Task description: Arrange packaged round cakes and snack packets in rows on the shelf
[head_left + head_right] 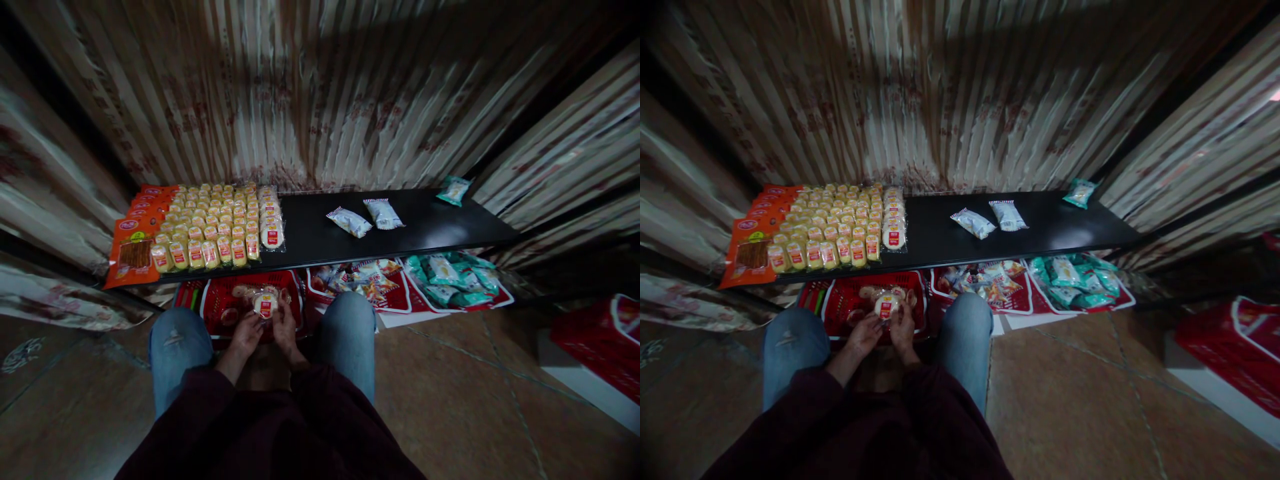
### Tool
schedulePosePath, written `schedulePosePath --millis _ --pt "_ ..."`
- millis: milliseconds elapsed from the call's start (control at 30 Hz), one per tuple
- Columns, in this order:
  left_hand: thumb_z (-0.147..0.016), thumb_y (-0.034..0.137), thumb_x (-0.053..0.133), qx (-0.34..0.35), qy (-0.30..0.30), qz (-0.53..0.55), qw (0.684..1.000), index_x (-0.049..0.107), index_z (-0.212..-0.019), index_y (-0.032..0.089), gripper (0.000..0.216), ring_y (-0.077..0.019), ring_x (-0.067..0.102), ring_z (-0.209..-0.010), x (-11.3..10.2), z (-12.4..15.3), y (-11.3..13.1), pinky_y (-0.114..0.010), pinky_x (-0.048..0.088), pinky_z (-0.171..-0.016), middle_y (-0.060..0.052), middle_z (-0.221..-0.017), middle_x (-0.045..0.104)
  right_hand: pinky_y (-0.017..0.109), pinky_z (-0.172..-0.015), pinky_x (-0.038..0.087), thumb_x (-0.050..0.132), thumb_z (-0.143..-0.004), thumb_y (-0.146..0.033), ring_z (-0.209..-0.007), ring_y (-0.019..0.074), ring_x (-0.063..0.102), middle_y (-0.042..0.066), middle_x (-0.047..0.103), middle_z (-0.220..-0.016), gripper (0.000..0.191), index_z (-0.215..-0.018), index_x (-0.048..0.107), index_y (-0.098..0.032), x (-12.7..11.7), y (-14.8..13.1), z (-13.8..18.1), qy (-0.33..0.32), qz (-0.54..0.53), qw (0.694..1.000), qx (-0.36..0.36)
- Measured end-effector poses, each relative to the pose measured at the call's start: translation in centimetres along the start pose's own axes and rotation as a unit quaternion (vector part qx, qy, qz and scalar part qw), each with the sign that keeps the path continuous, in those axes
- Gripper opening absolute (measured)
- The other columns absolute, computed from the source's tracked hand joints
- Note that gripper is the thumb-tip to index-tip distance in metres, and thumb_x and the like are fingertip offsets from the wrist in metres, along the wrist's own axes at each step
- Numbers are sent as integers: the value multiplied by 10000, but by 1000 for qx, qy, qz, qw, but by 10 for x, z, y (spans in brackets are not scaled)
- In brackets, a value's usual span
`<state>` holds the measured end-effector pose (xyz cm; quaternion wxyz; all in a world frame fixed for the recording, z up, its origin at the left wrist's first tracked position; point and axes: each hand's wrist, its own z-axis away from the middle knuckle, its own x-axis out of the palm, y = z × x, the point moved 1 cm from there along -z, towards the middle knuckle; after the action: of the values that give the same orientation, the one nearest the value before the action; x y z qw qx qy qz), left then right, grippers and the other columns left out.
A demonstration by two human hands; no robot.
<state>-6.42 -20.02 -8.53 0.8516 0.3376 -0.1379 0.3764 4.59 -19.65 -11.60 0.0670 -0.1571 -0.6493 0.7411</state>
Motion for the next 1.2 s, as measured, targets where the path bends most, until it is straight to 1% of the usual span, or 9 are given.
schedulePosePath --millis 167,333,433,533,700,800,933,1067,1200 --pt "-703 19 589 4 -18 -23 1000 578 -780 173 173 -101 627 -619 11 14 4 -206 463 -630 3 -696 651 333 -755 526 556 -751 -380 -831 200 654 77 700 -977 394 -1088 609 -184 -3 -15 -1 15 -89 996 -2" --pt "-763 85 587 25 -28 -28 999 588 -802 168 92 -118 639 -613 26 27 9 -230 493 -634 -12 -684 662 337 -779 528 591 -723 -399 -857 192 645 74 696 -994 392 -1048 612 -181 -10 -28 -3 39 -148 988 -8" --pt "-779 128 605 43 -23 -35 998 605 -854 153 79 -131 647 -614 34 32 11 -251 513 -634 -31 -705 676 334 -772 530 609 -704 -385 -851 190 641 72 693 -1003 390 -1035 621 -178 -17 -41 -2 40 -159 986 -4" --pt "-777 145 612 68 -24 -50 996 624 -893 142 117 -138 654 -640 41 35 14 -267 527 -641 -48 -769 694 326 -745 532 629 -690 -379 -818 189 643 65 695 -957 389 -1022 628 -175 -23 -57 0 30 -176 984 2" --pt "-708 186 674 109 -45 -75 990 654 -898 142 196 -159 668 -749 50 39 20 -263 524 -659 -63 -890 708 318 -743 531 639 -683 -353 -797 187 652 49 706 -903 360 -1000 633 -184 -29 -81 -1 27 -208 978 2" --pt "-619 253 746 131 -60 -90 985 660 -866 134 288 -178 660 -761 52 40 24 -276 515 -663 -63 -876 703 328 -764 529 650 -672 -352 -816 196 657 49 711 -909 352 -981 646 -184 -32 -91 -4 32 -216 976 3" --pt "-523 339 801 173 -61 -107 977 659 -809 138 378 -184 642 -769 57 42 30 -285 496 -683 -42 -831 690 330 -752 528 655 -676 -363 -802 199 656 44 718 -888 345 -969 657 -181 -35 -101 -9 27 -219 975 3" --pt "-547 384 782 208 -67 -149 964 660 -759 146 341 -177 621 -774 66 50 39 -270 477 -691 -28 -793 673 321 -751 525 666 -678 -362 -815 197 652 46 716 -919 336 -959 663 -178 -36 -111 -12 32 -231 972 14" --pt "-586 390 751 229 -66 -188 953 673 -744 148 299 -161 605 -739 75 61 48 -250 468 -676 -26 -773 665 313 -717 529 678 -671 -364 -772 189 654 45 718 -902 350 -965 659 -174 -35 -118 -15 28 -258 965 32"
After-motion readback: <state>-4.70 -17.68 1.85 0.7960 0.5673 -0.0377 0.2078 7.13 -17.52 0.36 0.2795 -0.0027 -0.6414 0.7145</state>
